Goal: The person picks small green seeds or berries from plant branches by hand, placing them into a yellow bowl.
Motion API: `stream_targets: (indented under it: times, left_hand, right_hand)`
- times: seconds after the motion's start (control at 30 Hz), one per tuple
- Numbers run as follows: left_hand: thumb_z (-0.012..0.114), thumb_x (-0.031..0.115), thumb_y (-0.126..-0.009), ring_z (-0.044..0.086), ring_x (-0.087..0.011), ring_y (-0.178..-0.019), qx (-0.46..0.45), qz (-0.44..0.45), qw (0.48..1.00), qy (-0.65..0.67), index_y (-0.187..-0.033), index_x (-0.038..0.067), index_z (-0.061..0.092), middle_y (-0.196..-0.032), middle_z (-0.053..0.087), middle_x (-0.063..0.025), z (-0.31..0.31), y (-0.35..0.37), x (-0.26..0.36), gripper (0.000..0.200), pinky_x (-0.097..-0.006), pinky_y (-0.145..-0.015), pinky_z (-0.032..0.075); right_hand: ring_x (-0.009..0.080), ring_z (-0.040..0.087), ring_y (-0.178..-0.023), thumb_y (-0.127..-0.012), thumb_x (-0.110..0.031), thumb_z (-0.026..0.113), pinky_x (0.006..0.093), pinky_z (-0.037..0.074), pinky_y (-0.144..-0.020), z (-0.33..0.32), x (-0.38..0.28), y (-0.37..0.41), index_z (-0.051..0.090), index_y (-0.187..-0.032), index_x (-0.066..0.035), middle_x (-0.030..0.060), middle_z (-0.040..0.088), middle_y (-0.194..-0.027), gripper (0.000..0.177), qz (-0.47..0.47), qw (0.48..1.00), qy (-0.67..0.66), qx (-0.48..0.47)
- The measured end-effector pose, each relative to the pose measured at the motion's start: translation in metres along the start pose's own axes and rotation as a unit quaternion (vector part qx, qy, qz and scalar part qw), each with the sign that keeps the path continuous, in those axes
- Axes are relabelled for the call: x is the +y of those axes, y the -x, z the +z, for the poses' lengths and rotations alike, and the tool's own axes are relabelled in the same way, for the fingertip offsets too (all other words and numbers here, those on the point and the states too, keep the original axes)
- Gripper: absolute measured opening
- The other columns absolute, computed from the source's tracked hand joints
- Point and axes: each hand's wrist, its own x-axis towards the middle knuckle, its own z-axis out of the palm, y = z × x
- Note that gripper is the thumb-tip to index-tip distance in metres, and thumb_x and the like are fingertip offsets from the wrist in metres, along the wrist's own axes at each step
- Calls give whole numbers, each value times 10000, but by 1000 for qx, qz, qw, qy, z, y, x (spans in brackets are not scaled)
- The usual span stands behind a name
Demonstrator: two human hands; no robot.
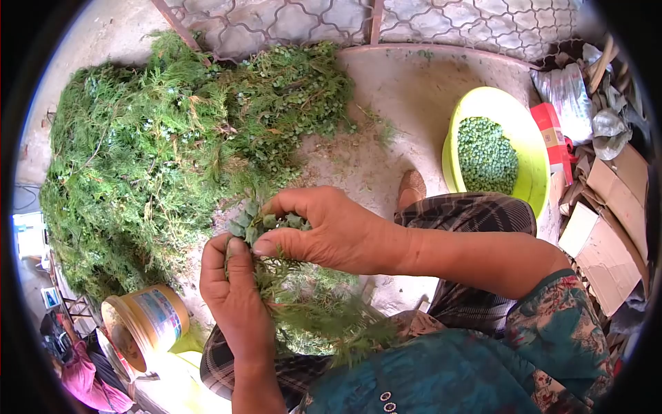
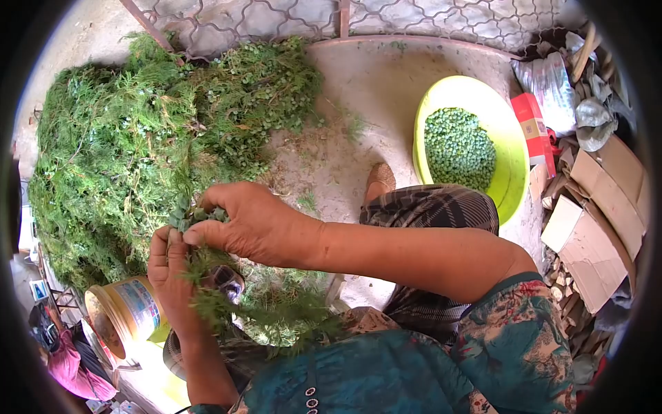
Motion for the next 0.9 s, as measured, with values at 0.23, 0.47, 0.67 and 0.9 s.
stream_targets:
  times: [0.23,0.47,0.67,0.9]
  left_hand:
    - [492,96,-934,403,-33,-693,-24,193,963,-186,-917,9,519,-785,491,26,2,2,-3,93,-172,-595,349]
    - [503,84,-925,429,-73,-671,7,261,926,-272,-922,-2,525,-762,496,2,1,0,-4,90,-201,-604,382]
    - [519,71,-911,435,-92,-664,4,285,906,-312,-923,-13,523,-749,506,-35,-1,3,-4,85,-214,-598,384]
    - [527,52,-899,406,-80,-655,-70,211,922,-316,-880,2,529,-702,481,-18,-10,-2,3,53,-217,-574,365]
  right_hand:
    - [104,516,-768,-821,-259,658,285,443,-683,-2,-6,0,583,-980,11,83,593,-805,322,49,997,-17,-59]
    - [93,499,-733,-834,-314,653,277,434,-642,-10,-1,1,552,-1043,11,-5,567,-791,399,75,984,-114,-117]
    - [51,451,-673,-849,-346,631,246,383,-548,-16,-13,-2,542,-1035,-5,-57,487,-730,399,160,964,-168,-126]
    - [181,505,-583,-862,-240,557,360,417,-528,-17,-1,-9,528,-906,-27,69,518,-653,219,-59,981,153,-109]
